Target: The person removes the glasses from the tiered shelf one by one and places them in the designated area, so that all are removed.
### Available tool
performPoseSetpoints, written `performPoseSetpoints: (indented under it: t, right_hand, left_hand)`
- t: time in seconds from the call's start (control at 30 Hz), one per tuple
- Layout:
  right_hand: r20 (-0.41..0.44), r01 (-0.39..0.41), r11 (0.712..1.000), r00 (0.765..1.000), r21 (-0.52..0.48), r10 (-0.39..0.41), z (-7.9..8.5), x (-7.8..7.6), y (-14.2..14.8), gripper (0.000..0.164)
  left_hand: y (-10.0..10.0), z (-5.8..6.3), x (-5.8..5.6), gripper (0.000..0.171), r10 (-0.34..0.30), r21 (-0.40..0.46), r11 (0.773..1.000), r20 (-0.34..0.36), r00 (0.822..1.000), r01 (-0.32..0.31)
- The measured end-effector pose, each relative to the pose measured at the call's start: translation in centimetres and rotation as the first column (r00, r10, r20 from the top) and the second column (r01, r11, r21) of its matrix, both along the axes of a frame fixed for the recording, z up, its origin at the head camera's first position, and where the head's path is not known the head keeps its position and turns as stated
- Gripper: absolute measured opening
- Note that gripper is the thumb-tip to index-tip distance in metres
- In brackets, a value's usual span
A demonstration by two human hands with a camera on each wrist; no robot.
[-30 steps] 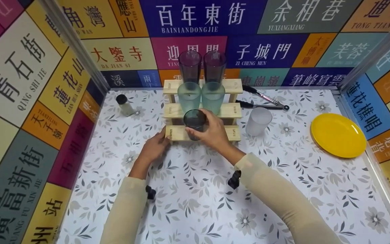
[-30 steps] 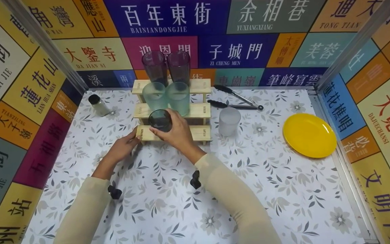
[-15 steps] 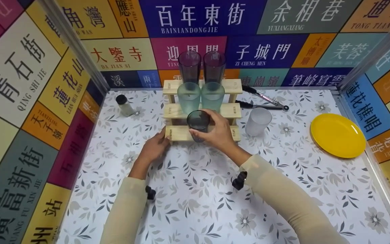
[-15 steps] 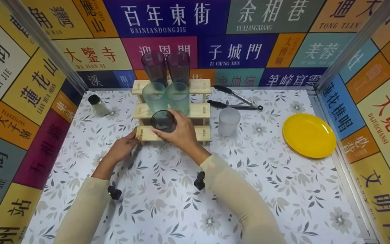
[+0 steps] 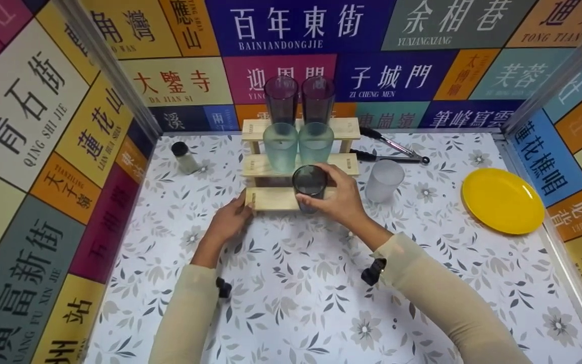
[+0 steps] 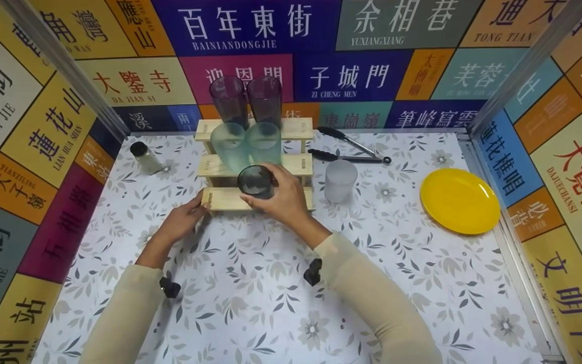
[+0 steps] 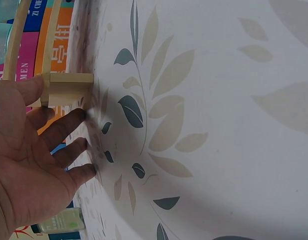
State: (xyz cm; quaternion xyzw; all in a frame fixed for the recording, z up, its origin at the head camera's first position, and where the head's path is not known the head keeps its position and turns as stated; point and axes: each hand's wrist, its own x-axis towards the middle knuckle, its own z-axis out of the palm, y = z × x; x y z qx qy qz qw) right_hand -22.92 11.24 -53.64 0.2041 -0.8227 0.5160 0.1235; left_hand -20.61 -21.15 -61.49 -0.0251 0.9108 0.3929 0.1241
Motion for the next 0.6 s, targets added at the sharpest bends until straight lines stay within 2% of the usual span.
performPoseSetpoints:
  t: [0.37,0.6]
  right_hand:
    - [0.009,0.004,1.000,1.000,-0.023,-0.003,0.3,0.6,2.7,0.081]
    - [0.001,0.031,0.999,1.000,-0.025,-0.031,0.6,1.0,4.2,0.081]
  left_hand:
    - [0.0,0.1,0.0,0.071,-0.008,0.006,1.000,-0.010,1.000,0.009]
    - [0.0,0.0,-0.1,0.073,0.003,0.024,1.000,0.007,1.000,-0.003]
